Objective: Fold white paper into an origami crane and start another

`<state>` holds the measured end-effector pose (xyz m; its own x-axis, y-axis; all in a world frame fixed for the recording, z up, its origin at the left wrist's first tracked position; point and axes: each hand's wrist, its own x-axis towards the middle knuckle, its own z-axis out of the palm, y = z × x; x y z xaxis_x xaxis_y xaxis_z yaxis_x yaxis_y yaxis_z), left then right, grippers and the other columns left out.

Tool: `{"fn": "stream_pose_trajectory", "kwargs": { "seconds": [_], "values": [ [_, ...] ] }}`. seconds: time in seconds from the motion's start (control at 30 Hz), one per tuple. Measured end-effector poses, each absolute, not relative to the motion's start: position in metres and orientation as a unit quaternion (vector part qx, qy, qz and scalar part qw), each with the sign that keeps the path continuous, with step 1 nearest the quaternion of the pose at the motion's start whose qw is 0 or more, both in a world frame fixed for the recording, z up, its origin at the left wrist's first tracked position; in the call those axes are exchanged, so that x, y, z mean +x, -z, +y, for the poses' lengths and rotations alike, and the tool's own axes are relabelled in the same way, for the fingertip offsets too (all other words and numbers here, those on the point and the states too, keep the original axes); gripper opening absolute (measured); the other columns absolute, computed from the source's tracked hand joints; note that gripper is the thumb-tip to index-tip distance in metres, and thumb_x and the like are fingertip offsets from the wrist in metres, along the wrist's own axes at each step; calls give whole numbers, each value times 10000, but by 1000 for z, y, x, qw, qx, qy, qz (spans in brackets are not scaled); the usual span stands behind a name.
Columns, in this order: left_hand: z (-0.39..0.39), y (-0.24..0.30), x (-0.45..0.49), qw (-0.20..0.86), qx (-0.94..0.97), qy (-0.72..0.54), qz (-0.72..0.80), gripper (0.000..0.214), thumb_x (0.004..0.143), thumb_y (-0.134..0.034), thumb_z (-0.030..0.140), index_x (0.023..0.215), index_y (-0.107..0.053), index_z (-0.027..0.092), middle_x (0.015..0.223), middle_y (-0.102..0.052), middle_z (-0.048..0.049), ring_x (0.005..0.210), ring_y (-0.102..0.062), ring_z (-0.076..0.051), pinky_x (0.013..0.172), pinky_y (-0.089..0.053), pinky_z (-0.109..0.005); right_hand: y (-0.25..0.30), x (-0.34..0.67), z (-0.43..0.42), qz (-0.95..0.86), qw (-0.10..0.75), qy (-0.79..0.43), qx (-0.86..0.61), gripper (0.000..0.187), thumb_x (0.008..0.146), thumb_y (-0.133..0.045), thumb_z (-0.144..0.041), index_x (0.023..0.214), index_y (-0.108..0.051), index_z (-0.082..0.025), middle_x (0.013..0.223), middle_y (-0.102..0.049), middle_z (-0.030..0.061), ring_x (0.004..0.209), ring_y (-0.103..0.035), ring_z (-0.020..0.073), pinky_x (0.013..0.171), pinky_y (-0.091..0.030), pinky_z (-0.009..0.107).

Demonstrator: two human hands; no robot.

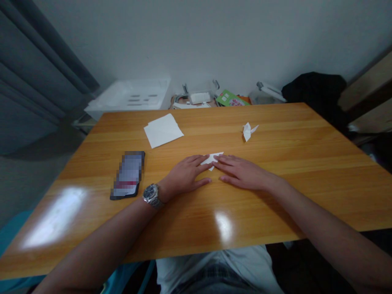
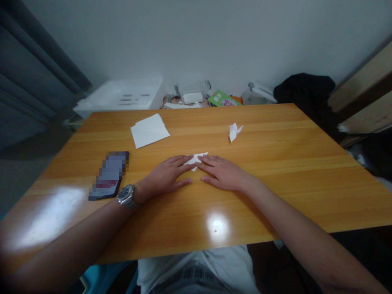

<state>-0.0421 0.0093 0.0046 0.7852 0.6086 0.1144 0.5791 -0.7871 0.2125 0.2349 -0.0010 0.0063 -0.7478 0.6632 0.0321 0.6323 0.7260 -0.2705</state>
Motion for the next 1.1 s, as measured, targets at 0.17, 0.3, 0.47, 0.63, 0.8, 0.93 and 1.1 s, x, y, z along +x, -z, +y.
{"fn": "stream_pose_trajectory", "kwargs": {
  "seconds": [0.17, 0.3, 0.47, 0.63, 0.8, 0.93, 1.1],
  "values": [
    [9, -7, -42, 86, 942, -87, 313, 572, 1022, -440, 583, 1483, -499, 249, 1605, -422, -111, 1429, -456, -301, 1208, -351, -485, 4, 240, -8, -924, 56, -129, -355, 752, 988, -525, -593, 1620, -287, -262, 1694, -191, 120, 1560, -226, 308, 1260, -223, 551],
    [11, -8, -43, 104, 938, -104, 315, 547, 1034, -452, 531, 1460, -506, 194, 1562, -482, -113, 1407, -482, -265, 1204, -370, -434, 6, 241, -10, -926, 59, -125, -351, 710, 982, -537, -595, 1602, -329, -317, 1710, -130, 95, 1571, -185, 309, 1260, -206, 552],
    [13, -3, -43, 97, 937, -100, 320, 588, 1036, -437, 544, 1466, -502, 148, 1556, -492, -112, 1400, -487, -272, 1204, -372, -421, 4, 242, -9, -928, 50, -127, -346, 684, 974, -541, -611, 1583, -366, -355, 1719, -101, 78, 1574, -172, 318, 1261, -196, 549],
    [12, -1, -43, 93, 938, -102, 318, 589, 1045, -420, 535, 1494, -479, 158, 1571, -476, -105, 1420, -470, -259, 1216, -355, -405, 1, 242, -10, -927, 47, -140, -346, 680, 960, -554, -629, 1569, -385, -380, 1725, -69, 54, 1577, -156, 327, 1260, -181, 563],
    [12, -2, -44, 92, 938, -100, 318, 580, 1054, -394, 533, 1532, -446, 210, 1607, -429, -89, 1438, -452, -252, 1221, -343, -413, 1, 243, -10, -930, 51, -145, -333, 703, 934, -589, -644, 1560, -401, -384, 1727, -51, 48, 1578, -144, 337, 1259, -171, 572],
    [12, 0, -44, 92, 938, -95, 320, 579, 1055, -391, 532, 1539, -440, 217, 1614, -417, -85, 1446, -441, -257, 1225, -336, -423, 2, 244, -7, -926, 73, -140, -344, 698, 971, -535, -625, 1583, -372, -330, 1709, -183, 81, 1570, -205, 298, 1259, -214, 552],
    [12, 0, -44, 91, 938, -100, 318, 582, 1046, -410, 542, 1526, -457, 216, 1613, -421, -73, 1450, -427, -271, 1229, -333, -441, 6, 244, -5, -898, 103, -124, -410, 625, 1055, -385, -527, 1605, -341, -233, 1666, -299, 110, 1553, -262, 272, 1256, -277, 516]
  ]
}}
